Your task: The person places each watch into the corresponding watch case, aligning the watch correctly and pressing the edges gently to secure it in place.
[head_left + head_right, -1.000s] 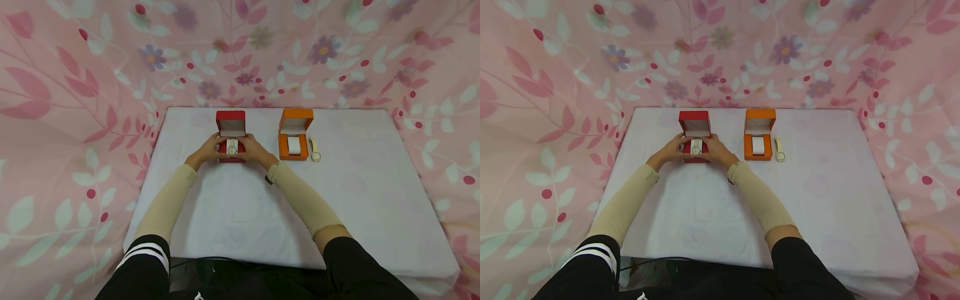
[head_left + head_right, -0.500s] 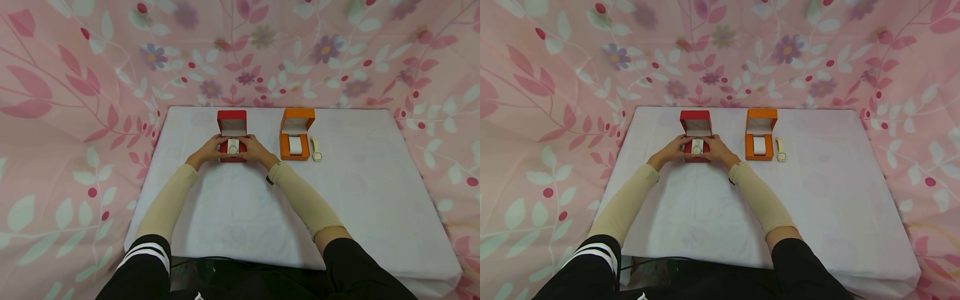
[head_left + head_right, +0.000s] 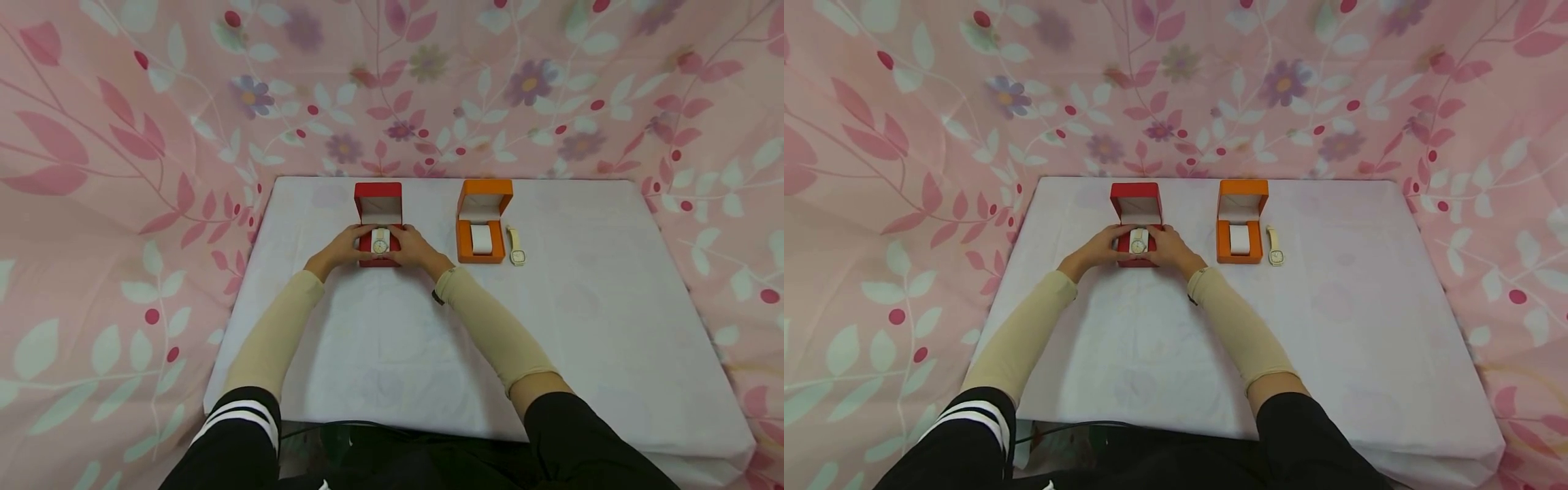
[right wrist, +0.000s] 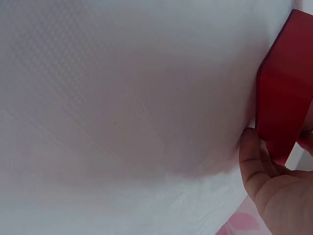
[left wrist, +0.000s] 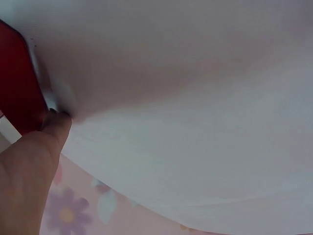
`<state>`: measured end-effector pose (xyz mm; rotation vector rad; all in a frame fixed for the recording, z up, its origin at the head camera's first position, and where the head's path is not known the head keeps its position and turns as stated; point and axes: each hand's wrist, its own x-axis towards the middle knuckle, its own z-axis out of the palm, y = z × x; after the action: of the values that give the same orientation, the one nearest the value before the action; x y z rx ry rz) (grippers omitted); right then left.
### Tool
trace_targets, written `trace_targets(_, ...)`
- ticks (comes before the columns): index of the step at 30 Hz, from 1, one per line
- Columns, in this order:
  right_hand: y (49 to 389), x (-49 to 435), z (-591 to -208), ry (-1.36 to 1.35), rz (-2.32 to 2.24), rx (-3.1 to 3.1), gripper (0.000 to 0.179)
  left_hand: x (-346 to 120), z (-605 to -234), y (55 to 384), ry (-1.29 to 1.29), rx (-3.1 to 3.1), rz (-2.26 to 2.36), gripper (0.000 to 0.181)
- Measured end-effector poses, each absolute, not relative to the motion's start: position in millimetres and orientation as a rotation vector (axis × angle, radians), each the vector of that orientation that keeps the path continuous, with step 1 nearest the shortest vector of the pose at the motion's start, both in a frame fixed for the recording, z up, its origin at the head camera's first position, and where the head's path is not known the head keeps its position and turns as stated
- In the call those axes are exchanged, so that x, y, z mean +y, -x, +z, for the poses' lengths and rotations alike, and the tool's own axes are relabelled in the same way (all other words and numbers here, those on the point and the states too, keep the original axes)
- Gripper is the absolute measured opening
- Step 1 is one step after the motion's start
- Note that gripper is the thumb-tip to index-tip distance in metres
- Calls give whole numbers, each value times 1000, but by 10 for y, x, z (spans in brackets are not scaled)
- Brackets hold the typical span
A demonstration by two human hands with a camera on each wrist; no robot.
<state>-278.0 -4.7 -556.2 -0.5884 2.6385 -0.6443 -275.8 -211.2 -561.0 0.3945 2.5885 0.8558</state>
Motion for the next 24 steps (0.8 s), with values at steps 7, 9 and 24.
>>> trace_targets(7,2746,-54,-5558,596,-673,2649,77,-2109,-5637,2743,-378,2606,845,79)
trace_targets(9,2737,-53,-5573,608,-704,2648,76,-2111,-5648,2739,-381,2603,843,79)
trace_targets(24,2741,-52,-5599,546,-730,2619,73,-2094,-5661,2736,-318,2583,858,77)
